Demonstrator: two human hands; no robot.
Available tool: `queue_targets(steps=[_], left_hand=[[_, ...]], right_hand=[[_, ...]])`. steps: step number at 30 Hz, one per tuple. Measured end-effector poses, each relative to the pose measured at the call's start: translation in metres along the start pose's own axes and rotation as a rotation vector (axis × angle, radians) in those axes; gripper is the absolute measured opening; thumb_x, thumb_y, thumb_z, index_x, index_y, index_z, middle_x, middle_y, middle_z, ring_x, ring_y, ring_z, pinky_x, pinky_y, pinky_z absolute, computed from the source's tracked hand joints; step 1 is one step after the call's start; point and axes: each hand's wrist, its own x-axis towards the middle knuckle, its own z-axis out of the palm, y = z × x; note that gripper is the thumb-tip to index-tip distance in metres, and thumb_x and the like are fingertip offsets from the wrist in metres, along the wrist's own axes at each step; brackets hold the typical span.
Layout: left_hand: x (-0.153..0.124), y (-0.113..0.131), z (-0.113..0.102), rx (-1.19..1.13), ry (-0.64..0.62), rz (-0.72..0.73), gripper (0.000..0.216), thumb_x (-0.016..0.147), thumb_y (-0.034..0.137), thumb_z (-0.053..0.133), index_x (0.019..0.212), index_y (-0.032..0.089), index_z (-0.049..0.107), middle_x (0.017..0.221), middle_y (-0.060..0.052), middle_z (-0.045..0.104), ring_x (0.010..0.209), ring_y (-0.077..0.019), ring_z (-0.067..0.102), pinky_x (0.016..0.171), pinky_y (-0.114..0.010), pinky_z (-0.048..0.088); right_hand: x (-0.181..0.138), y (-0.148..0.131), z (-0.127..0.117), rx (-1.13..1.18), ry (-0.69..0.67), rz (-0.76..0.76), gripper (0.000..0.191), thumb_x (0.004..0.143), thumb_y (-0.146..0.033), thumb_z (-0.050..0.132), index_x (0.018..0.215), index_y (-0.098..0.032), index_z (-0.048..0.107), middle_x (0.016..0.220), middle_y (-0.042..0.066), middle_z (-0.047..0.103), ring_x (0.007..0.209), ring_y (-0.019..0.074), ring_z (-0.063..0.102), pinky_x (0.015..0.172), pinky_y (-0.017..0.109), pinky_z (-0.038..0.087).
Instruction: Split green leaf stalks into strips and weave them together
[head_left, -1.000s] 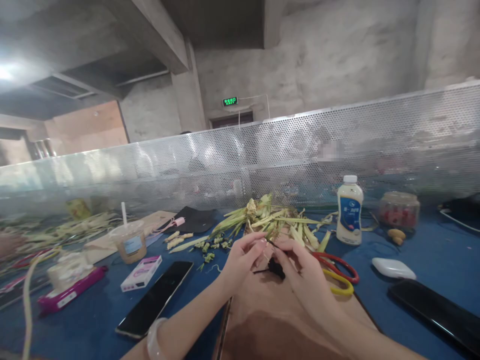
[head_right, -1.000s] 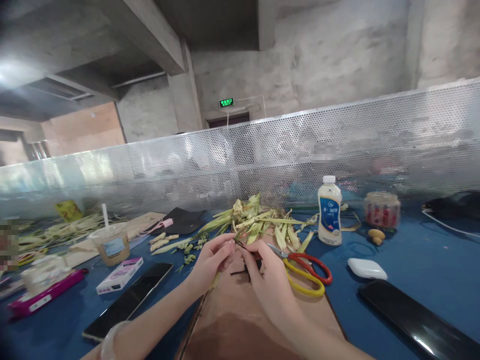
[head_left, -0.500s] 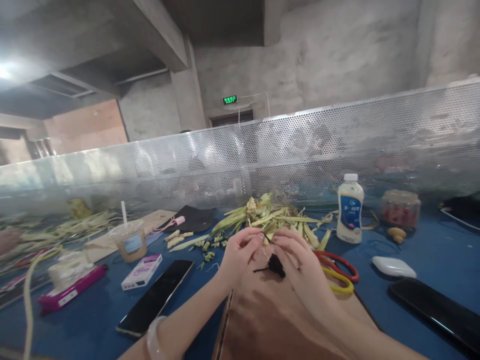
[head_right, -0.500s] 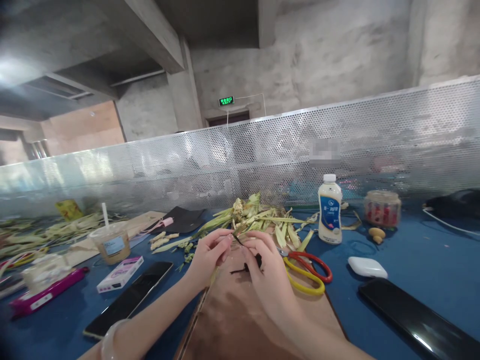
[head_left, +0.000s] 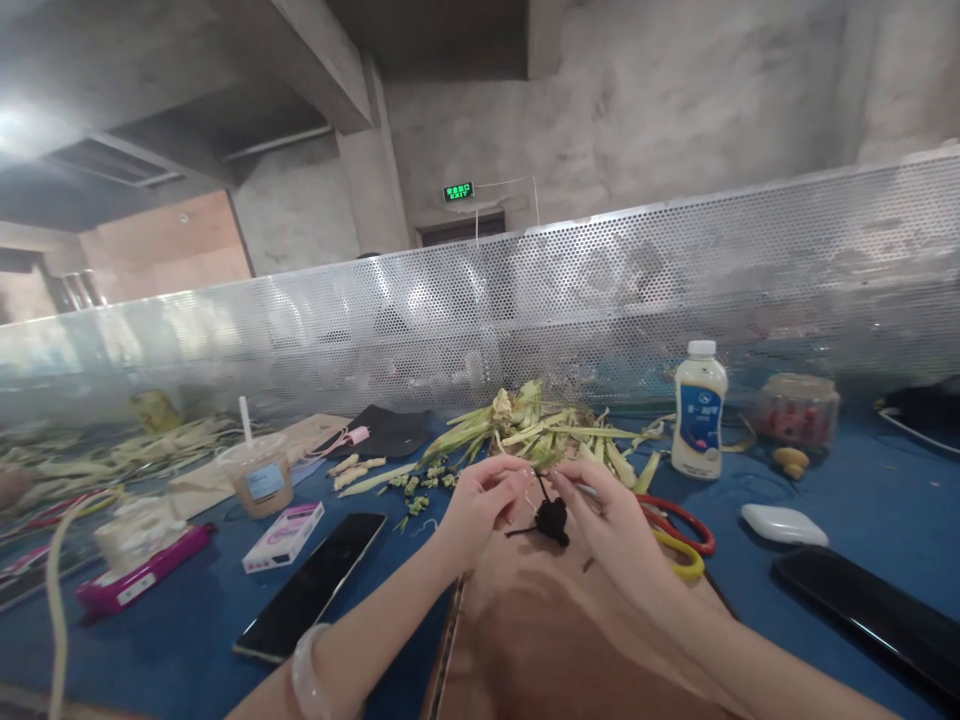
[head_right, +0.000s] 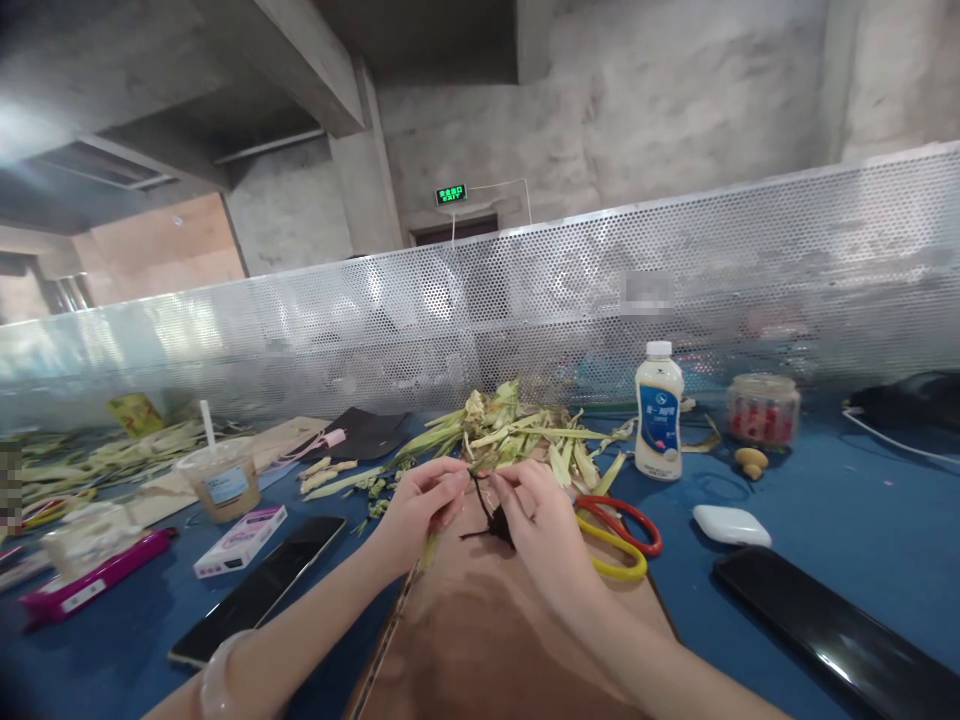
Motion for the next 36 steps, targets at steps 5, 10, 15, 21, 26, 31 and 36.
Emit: queue_targets(steps=[5,10,15,21,26,31,36], left_hand=[[0.001,0.002,-0.002,0.041,-0.004,0.013,0.028,0.073,0.041,0.057,0.079,0.014,0.057,0.041,0.007,0.035,0.039,-0.0041,0.027,0.041,-0.019,0.016],[0.001,0.004,-0.003,0.06,-0.018,0.016,0.026,0.073,0.039,0.057,0.078,0.014,0.058,0.042,0.007,0.036,0.04,-0.0041,0.029,0.041,-0.019,0.019],[-0.001,0.004,-0.002,0.006,-0.143,-0.016,0.026,0.07,0.037,0.06,0.077,0.013,0.058,0.042,0.006,0.039,0.038,-0.004,0.03,0.04,-0.018,0.02],[-0.003,0.004,-0.003,0.043,-0.253,-0.027,0.026,0.069,0.037,0.061,0.073,0.011,0.063,0.04,0.004,0.043,0.037,-0.0038,0.031,0.04,-0.019,0.019],[-0.005,0.009,-0.002,0.173,-0.361,-0.103,0.026,0.069,0.038,0.06,0.068,0.012,0.064,0.041,0.003,0.045,0.038,-0.0053,0.034,0.041,-0.02,0.02],[-0.007,0.018,-0.001,0.265,-0.469,-0.173,0.025,0.068,0.037,0.06,0.06,0.013,0.061,0.042,0.003,0.044,0.039,-0.0056,0.033,0.043,-0.021,0.02],[-0.008,0.017,0.001,0.228,-0.459,-0.193,0.028,0.066,0.04,0.062,0.055,0.014,0.057,0.042,0.004,0.041,0.04,-0.006,0.032,0.044,-0.022,0.021]], right_hand=[[0.003,0.001,-0.002,-0.035,0.034,-0.041,0.024,0.084,-0.036,0.042,0.076,-0.02,0.057,0.079,0.005,0.06,0.078,0.0195,0.054,0.072,0.033,0.043],[0.004,0.001,-0.004,-0.09,0.053,-0.086,0.021,0.084,-0.031,0.043,0.075,-0.02,0.057,0.078,0.005,0.059,0.078,0.0193,0.053,0.072,0.033,0.043],[0.002,0.003,-0.005,-0.127,0.042,-0.181,0.016,0.082,-0.021,0.044,0.076,-0.02,0.059,0.08,0.005,0.058,0.082,0.0197,0.051,0.074,0.034,0.042],[0.007,0.009,-0.009,-0.167,0.026,-0.317,0.021,0.081,-0.015,0.045,0.083,-0.024,0.064,0.086,0.005,0.057,0.087,0.0194,0.049,0.076,0.036,0.043],[0.016,0.008,-0.023,-0.329,-0.049,-0.48,0.021,0.082,-0.022,0.048,0.076,-0.028,0.067,0.088,0.005,0.055,0.086,0.0198,0.046,0.075,0.038,0.044],[0.01,0.011,-0.026,-0.416,-0.15,-0.508,0.017,0.081,-0.025,0.052,0.081,-0.033,0.067,0.091,0.004,0.056,0.092,0.0196,0.045,0.082,0.037,0.044],[0.004,0.018,-0.023,-0.377,-0.141,-0.423,0.017,0.081,-0.033,0.05,0.081,-0.032,0.067,0.088,0.003,0.059,0.09,0.0187,0.051,0.083,0.035,0.045]])
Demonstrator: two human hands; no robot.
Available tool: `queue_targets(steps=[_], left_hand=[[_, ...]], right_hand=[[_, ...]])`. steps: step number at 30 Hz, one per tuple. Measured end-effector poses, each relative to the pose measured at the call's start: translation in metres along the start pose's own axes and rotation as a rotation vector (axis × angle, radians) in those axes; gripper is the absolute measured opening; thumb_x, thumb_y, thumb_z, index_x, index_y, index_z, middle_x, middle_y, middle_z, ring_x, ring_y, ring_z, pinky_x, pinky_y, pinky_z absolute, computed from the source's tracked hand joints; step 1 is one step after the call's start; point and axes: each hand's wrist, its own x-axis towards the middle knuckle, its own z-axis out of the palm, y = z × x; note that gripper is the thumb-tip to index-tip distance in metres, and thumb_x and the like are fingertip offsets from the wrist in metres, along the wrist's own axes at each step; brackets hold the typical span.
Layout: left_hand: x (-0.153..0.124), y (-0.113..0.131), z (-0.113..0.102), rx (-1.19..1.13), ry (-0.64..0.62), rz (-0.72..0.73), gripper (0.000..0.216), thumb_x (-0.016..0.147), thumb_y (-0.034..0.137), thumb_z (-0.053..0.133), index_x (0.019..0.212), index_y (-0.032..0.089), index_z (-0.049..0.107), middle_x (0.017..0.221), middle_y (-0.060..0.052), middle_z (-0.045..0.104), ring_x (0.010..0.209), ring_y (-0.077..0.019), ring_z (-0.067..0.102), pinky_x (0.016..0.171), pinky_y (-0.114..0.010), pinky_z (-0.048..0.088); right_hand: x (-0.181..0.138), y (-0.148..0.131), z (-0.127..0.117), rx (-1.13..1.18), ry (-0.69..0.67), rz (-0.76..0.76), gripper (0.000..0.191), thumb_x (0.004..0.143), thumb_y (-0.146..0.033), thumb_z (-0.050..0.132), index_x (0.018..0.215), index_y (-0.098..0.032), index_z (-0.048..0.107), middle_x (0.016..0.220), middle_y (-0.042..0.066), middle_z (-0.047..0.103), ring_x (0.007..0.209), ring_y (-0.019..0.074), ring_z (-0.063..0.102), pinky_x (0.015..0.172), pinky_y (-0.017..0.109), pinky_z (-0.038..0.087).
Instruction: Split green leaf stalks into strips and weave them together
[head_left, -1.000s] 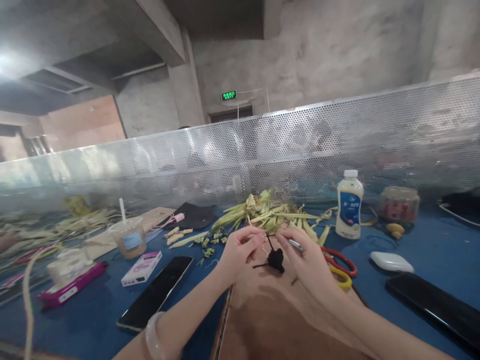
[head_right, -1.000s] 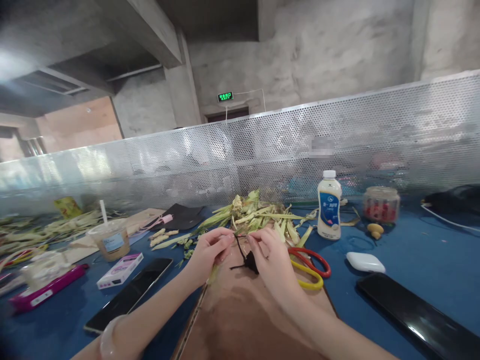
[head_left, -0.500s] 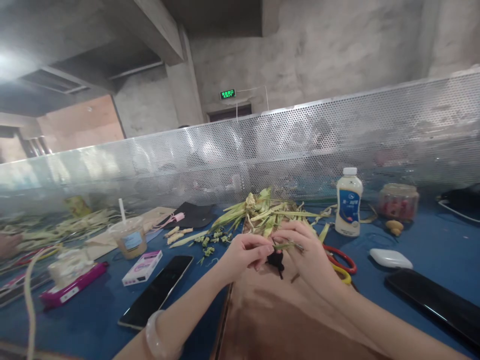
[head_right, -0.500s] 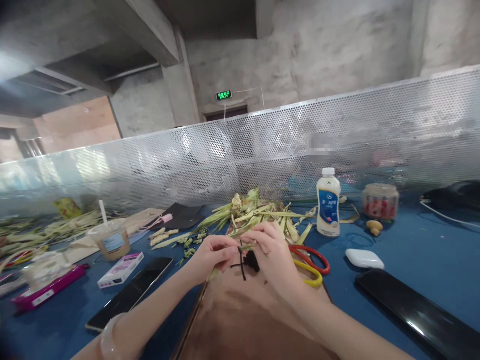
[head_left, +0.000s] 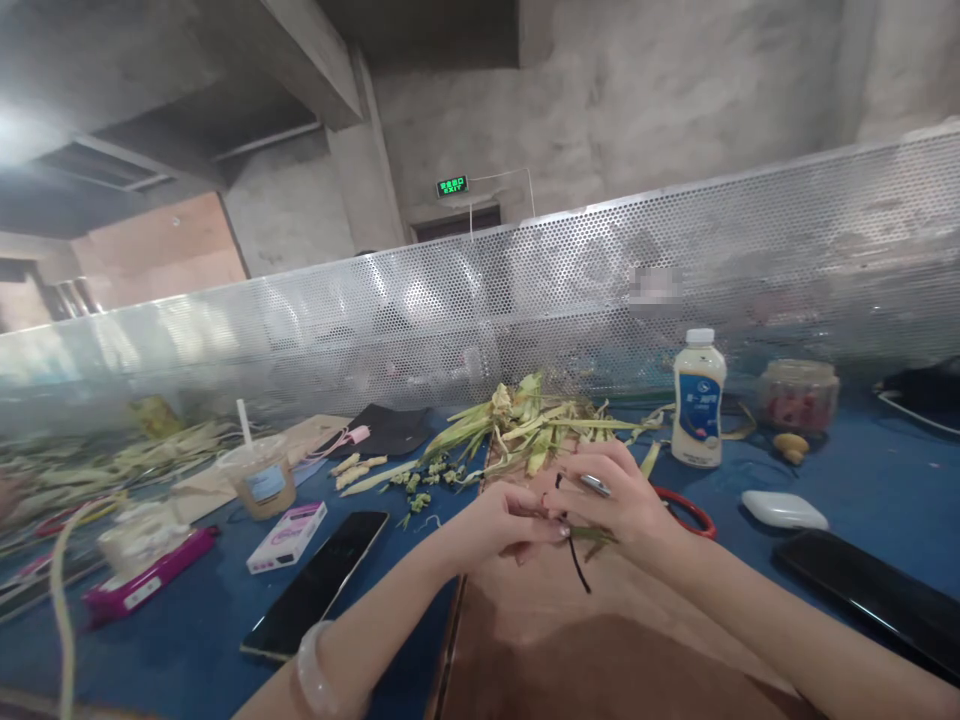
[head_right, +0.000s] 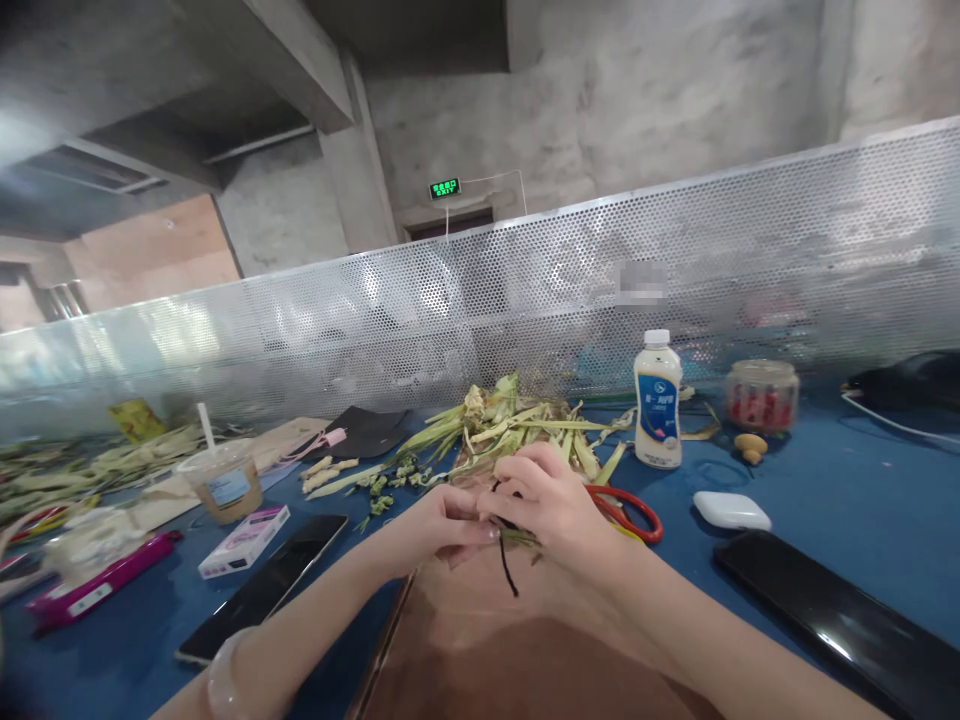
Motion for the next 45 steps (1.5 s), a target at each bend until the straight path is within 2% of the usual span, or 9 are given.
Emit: queue_targets(steps=[9,13,17,22,26,29,32,37,45], left_hand=[[0.005,-0.007,0.006,-0.089,0.126,0.057,0.022,0.067,0.035,0.062,0.06,0.013,0.061,0.041,0.004,0.04,0.039,-0.0052,0.031,0.041,-0.021,0.019],[0.008,-0.01,0.005,-0.204,0.2,0.045,0.022,0.067,0.034,0.063,0.063,0.013,0.06,0.04,0.006,0.036,0.036,-0.003,0.024,0.039,-0.021,0.014],[0.01,-0.009,-0.002,-0.309,0.297,0.043,0.022,0.066,0.034,0.063,0.064,0.013,0.057,0.041,0.007,0.032,0.037,-0.0023,0.02,0.038,-0.021,0.008],[0.009,-0.008,-0.005,-0.37,0.315,0.06,0.024,0.067,0.036,0.064,0.067,0.013,0.056,0.044,0.007,0.033,0.039,-0.0028,0.021,0.038,-0.021,0.007],[0.008,-0.009,-0.003,-0.322,0.272,0.081,0.024,0.069,0.036,0.061,0.07,0.012,0.058,0.044,0.007,0.031,0.04,-0.003,0.021,0.039,-0.02,0.01],[0.007,-0.007,-0.002,-0.219,0.245,0.09,0.023,0.07,0.034,0.06,0.072,0.011,0.059,0.044,0.006,0.036,0.041,-0.0037,0.027,0.04,-0.018,0.016],[0.006,-0.005,-0.005,-0.136,0.224,0.088,0.023,0.07,0.034,0.058,0.074,0.012,0.06,0.052,0.002,0.047,0.043,-0.0048,0.034,0.042,-0.018,0.026],[0.01,-0.013,-0.013,0.055,0.25,0.074,0.02,0.07,0.03,0.055,0.074,0.012,0.063,0.056,0.001,0.052,0.047,-0.0066,0.042,0.044,-0.018,0.032],[0.018,-0.036,-0.015,0.225,0.282,0.088,0.017,0.069,0.028,0.055,0.074,0.014,0.063,0.065,-0.003,0.062,0.058,-0.0127,0.056,0.055,-0.021,0.042]], right_hand=[[0.007,0.01,-0.006,-0.13,0.045,-0.24,0.021,0.083,-0.027,0.049,0.096,-0.035,0.064,0.105,0.002,0.058,0.098,0.0188,0.047,0.083,0.036,0.044],[0.008,0.014,-0.005,-0.161,0.192,-0.153,0.033,0.083,-0.019,0.047,0.112,-0.033,0.055,0.121,0.004,0.049,0.103,0.0199,0.046,0.086,0.039,0.043],[0.004,0.018,-0.005,-0.224,0.388,-0.166,0.04,0.079,-0.019,0.053,0.117,-0.031,0.051,0.112,0.006,0.054,0.1,0.0204,0.05,0.087,0.039,0.042],[0.0,0.009,-0.008,-0.338,0.168,-0.481,0.041,0.079,-0.015,0.054,0.113,-0.038,0.052,0.107,0.0,0.06,0.1,0.0165,0.051,0.095,0.037,0.037],[-0.001,0.005,-0.007,-0.415,0.159,-0.464,0.038,0.081,-0.017,0.053,0.111,-0.039,0.053,0.11,-0.001,0.06,0.1,0.016,0.051,0.099,0.04,0.031],[0.0,0.005,-0.004,-0.343,0.156,-0.479,0.032,0.08,-0.017,0.055,0.108,-0.032,0.056,0.108,0.001,0.061,0.099,0.0187,0.051,0.094,0.042,0.035],[0.003,0.002,0.001,-0.126,0.134,-0.399,0.024,0.082,-0.014,0.049,0.102,-0.024,0.058,0.099,0.005,0.062,0.092,0.0175,0.054,0.081,0.035,0.045],[0.008,-0.006,0.012,0.233,0.101,-0.076,0.018,0.083,-0.013,0.044,0.086,-0.02,0.061,0.083,0.006,0.061,0.078,0.0138,0.057,0.069,0.027,0.049],[0.007,-0.005,0.025,0.418,-0.013,0.425,0.014,0.073,-0.017,0.054,0.075,-0.019,0.067,0.08,0.005,0.064,0.075,0.0172,0.058,0.068,0.03,0.047]])
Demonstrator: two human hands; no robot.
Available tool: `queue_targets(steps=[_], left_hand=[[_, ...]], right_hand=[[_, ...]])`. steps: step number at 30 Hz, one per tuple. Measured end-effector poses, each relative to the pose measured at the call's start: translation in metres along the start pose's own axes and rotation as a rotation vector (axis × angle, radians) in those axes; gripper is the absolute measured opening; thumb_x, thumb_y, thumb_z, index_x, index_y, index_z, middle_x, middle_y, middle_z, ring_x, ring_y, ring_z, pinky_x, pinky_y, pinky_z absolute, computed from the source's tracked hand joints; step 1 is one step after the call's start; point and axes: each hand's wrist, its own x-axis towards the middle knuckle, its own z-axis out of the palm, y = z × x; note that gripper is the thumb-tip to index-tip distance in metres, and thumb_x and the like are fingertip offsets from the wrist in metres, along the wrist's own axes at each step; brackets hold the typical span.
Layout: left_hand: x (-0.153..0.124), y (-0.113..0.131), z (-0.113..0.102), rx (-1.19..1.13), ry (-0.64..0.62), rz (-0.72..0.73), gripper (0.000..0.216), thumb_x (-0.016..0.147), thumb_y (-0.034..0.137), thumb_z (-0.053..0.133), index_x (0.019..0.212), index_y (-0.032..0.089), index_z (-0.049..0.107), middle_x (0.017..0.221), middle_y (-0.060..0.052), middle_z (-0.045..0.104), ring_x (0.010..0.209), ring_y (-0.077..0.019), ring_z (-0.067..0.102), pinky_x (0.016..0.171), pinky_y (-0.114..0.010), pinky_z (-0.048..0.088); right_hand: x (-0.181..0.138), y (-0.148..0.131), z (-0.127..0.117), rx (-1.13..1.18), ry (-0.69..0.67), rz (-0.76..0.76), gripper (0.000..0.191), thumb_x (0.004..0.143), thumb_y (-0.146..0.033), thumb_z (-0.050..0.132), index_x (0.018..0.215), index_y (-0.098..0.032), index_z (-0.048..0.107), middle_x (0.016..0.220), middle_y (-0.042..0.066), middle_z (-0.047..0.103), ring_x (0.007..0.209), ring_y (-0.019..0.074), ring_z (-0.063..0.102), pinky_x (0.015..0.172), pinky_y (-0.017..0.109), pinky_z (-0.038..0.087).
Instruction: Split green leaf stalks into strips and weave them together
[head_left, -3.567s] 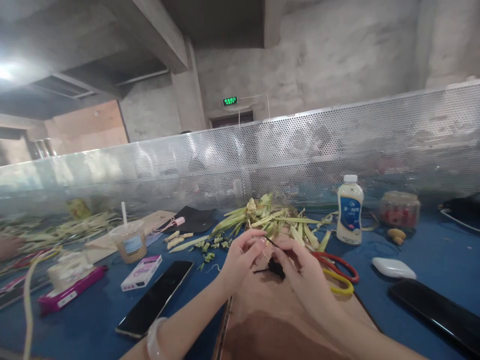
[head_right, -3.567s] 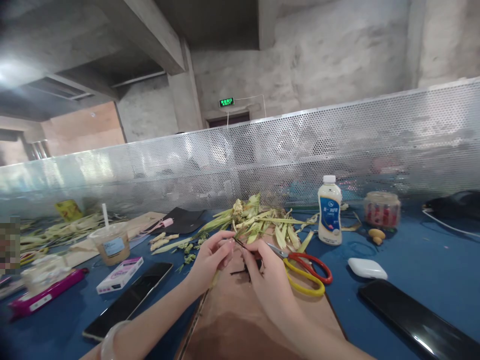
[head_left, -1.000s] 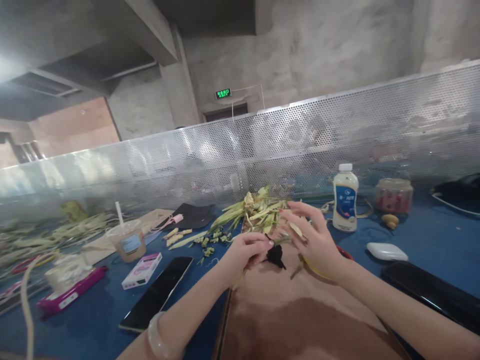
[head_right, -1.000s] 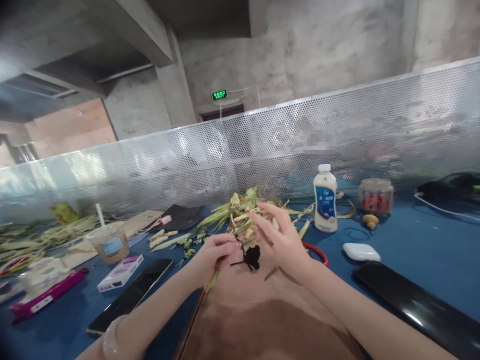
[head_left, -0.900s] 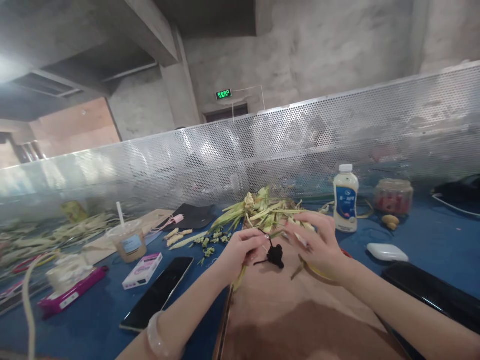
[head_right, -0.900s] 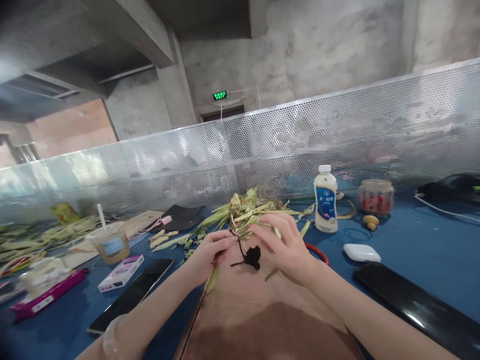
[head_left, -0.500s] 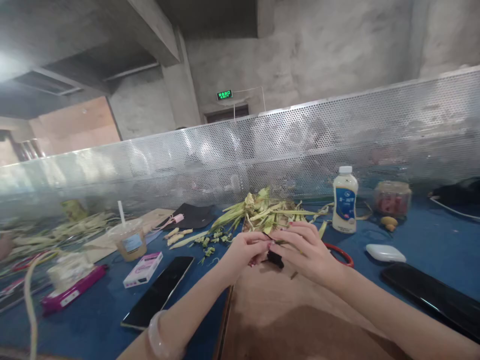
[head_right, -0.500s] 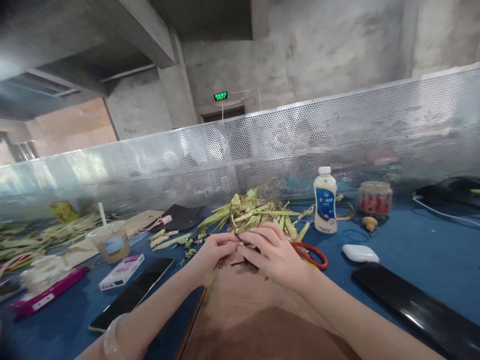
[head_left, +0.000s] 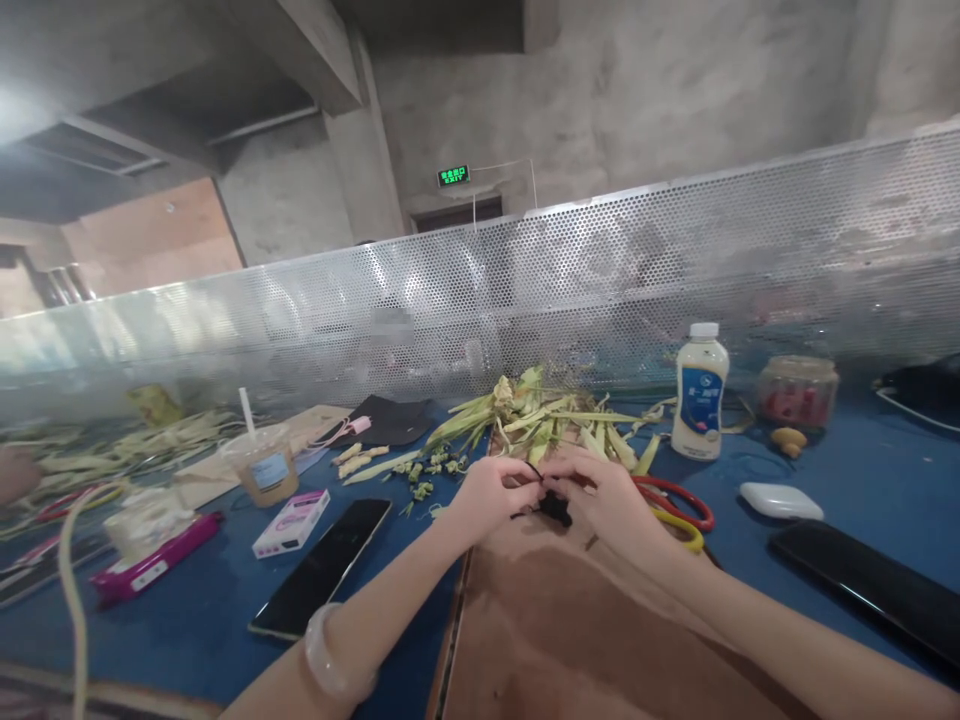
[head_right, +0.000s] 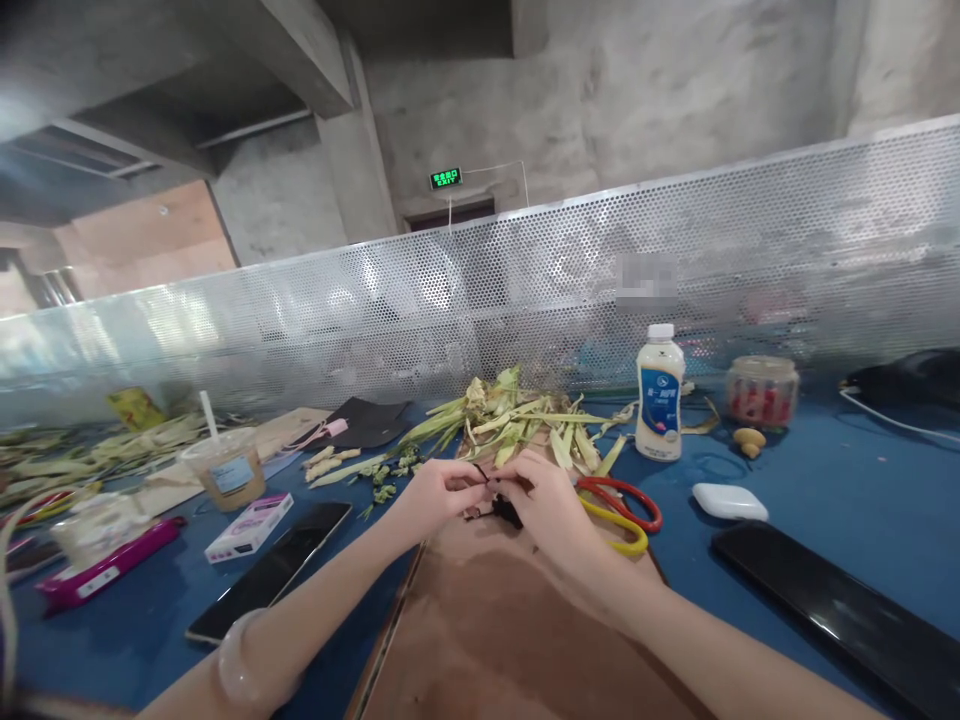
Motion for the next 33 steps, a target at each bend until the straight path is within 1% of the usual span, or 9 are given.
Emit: queue_targets(steps=[2,7,11,13,16,22,30,33], left_hand=[[0.0,0.002,0.002,-0.003,0.011,-0.005,0.016,0.069,0.028,0.056,0.073,0.014,0.062,0.064,-0.002,0.062,0.057,-0.0124,0.057,0.055,-0.021,0.043],[-0.002,0.009,0.005,-0.013,0.054,-0.007,0.018,0.069,0.032,0.058,0.073,0.015,0.06,0.061,-0.001,0.061,0.054,-0.0119,0.057,0.049,-0.02,0.042],[-0.002,0.009,0.007,0.009,0.099,0.001,0.021,0.071,0.036,0.056,0.075,0.015,0.06,0.061,0.0,0.059,0.05,-0.0107,0.056,0.046,-0.018,0.04],[-0.002,0.008,0.008,0.004,0.121,0.013,0.022,0.071,0.036,0.055,0.076,0.015,0.059,0.064,0.0,0.058,0.048,-0.01,0.055,0.045,-0.019,0.04],[-0.002,0.007,0.008,-0.025,0.119,0.034,0.021,0.072,0.036,0.054,0.078,0.015,0.058,0.068,0.0,0.059,0.048,-0.0091,0.055,0.047,-0.019,0.042],[-0.001,0.006,0.009,-0.008,0.083,0.061,0.019,0.074,0.034,0.053,0.08,0.016,0.055,0.062,0.001,0.058,0.051,-0.0096,0.056,0.048,-0.018,0.041],[-0.001,0.009,0.01,0.013,0.074,0.073,0.021,0.073,0.036,0.055,0.078,0.016,0.055,0.063,0.0,0.058,0.053,-0.0103,0.055,0.053,-0.021,0.043],[-0.001,0.011,0.01,-0.012,0.05,0.056,0.022,0.073,0.037,0.055,0.077,0.015,0.056,0.061,0.0,0.058,0.052,-0.0104,0.054,0.05,-0.02,0.042]], right_hand=[[0.001,0.002,0.001,0.031,0.008,0.071,0.012,0.071,-0.021,0.055,0.073,-0.019,0.067,0.077,0.005,0.065,0.072,0.0174,0.057,0.065,0.029,0.046],[0.001,0.004,0.003,0.119,0.012,0.199,0.015,0.068,-0.03,0.058,0.066,-0.017,0.064,0.062,0.002,0.062,0.059,0.0149,0.054,0.055,0.026,0.042],[0.001,0.004,0.003,0.216,0.004,0.269,0.019,0.068,-0.034,0.057,0.069,-0.017,0.064,0.064,0.002,0.061,0.058,0.0143,0.052,0.055,0.026,0.042],[0.002,0.004,0.003,0.244,0.009,0.27,0.019,0.068,-0.034,0.057,0.069,-0.017,0.064,0.068,0.003,0.062,0.059,0.0145,0.052,0.057,0.027,0.042],[0.001,0.003,0.003,0.273,0.017,0.268,0.019,0.068,-0.035,0.058,0.071,-0.017,0.064,0.07,0.003,0.062,0.06,0.0143,0.051,0.057,0.027,0.041],[0.001,0.003,0.003,0.24,0.015,0.281,0.019,0.069,-0.035,0.056,0.066,-0.017,0.06,0.058,-0.001,0.055,0.056,0.013,0.048,0.055,0.025,0.038],[0.002,0.008,0.005,0.266,0.013,0.286,0.019,0.071,-0.033,0.054,0.064,-0.016,0.056,0.058,0.0,0.055,0.056,0.0124,0.049,0.056,0.024,0.039],[0.002,0.007,0.004,0.264,0.015,0.286,0.019,0.071,-0.033,0.053,0.064,-0.016,0.056,0.058,0.0,0.055,0.055,0.0125,0.049,0.055,0.024,0.039]])
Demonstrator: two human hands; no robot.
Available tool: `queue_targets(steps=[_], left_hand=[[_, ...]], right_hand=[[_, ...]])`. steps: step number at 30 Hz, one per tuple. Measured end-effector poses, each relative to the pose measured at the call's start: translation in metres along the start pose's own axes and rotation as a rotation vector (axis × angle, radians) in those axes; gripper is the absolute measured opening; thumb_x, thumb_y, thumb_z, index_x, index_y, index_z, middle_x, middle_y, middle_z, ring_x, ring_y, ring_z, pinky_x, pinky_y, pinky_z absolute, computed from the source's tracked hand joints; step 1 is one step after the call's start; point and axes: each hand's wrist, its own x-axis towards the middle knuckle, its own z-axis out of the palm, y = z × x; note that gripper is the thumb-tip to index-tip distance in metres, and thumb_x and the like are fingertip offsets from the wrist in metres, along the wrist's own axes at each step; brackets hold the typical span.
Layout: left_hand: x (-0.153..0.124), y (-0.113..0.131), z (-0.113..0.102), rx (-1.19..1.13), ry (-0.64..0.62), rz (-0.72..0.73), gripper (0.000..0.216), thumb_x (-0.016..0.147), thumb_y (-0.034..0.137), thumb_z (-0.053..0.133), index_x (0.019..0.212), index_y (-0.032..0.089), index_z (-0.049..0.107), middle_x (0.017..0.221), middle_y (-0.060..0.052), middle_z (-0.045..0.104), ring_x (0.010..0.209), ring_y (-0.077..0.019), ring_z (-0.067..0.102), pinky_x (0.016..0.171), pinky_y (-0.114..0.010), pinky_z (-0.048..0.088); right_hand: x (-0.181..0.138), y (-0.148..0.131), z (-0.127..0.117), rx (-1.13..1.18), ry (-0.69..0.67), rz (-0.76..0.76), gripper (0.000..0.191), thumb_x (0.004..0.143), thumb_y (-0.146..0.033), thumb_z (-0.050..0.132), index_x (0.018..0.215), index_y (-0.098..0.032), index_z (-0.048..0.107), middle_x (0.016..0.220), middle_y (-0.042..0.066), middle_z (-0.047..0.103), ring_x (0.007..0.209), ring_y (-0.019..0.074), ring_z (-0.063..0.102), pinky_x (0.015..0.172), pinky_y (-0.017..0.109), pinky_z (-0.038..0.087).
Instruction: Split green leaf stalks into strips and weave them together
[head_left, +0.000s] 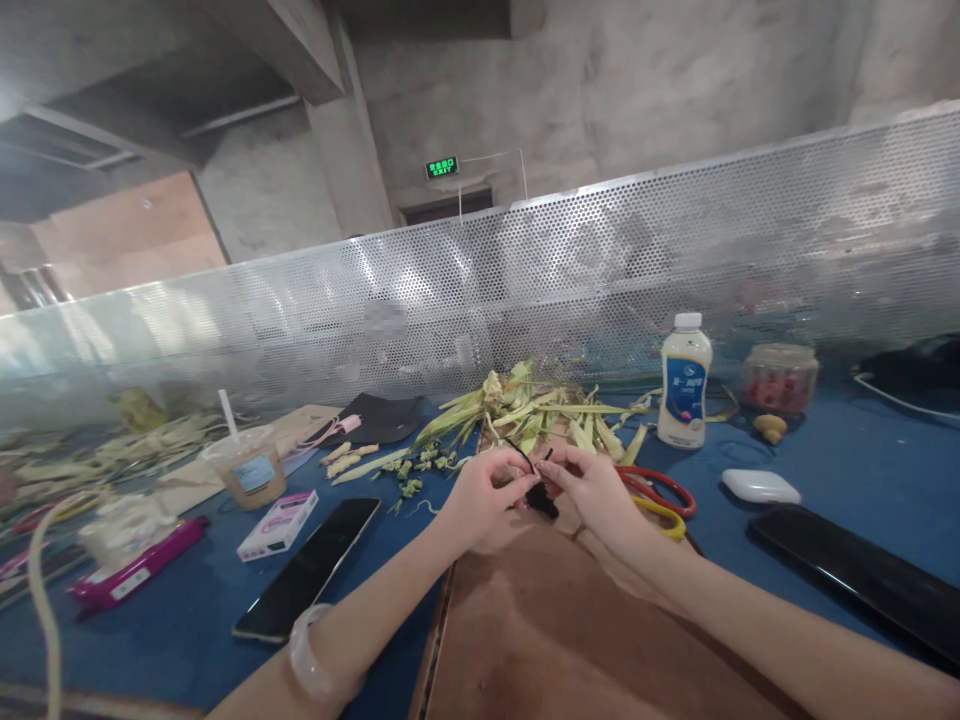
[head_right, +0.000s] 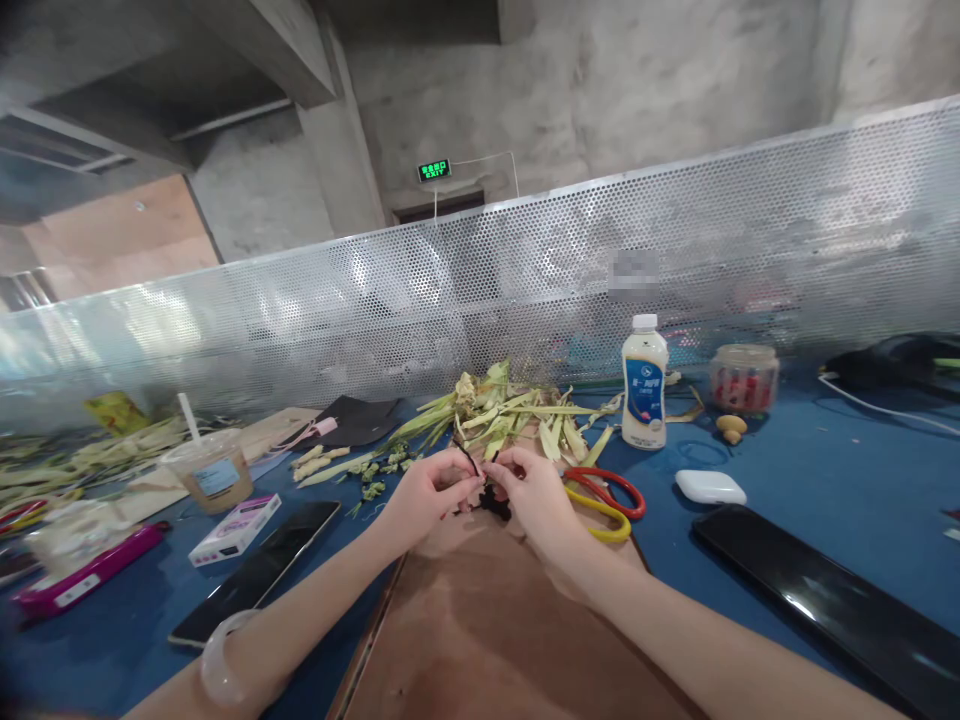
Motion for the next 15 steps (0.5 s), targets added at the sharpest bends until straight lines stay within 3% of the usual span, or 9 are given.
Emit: queue_targets(steps=[10,15], left_hand=[[-0.0007,-0.0009,-0.0007,-0.157,-0.004,0.008,0.021,0.068,0.032,0.06,0.079,0.014,0.059,0.077,-0.003,0.06,0.053,-0.0084,0.052,0.042,-0.017,0.035],[-0.0011,-0.0008,-0.0006,-0.227,-0.001,-0.059,0.022,0.071,0.032,0.056,0.084,0.014,0.059,0.057,0.0,0.057,0.047,-0.0075,0.047,0.041,-0.017,0.032]], right_hand=[[-0.0022,-0.0055,-0.0006,0.0,0.007,-0.011,0.021,0.072,-0.035,0.053,0.065,-0.016,0.058,0.06,0.001,0.058,0.057,0.0138,0.052,0.055,0.025,0.04],[-0.0039,-0.0045,-0.0008,-0.032,0.06,-0.038,0.021,0.073,-0.036,0.053,0.066,-0.017,0.057,0.058,0.001,0.056,0.057,0.014,0.051,0.055,0.025,0.04]])
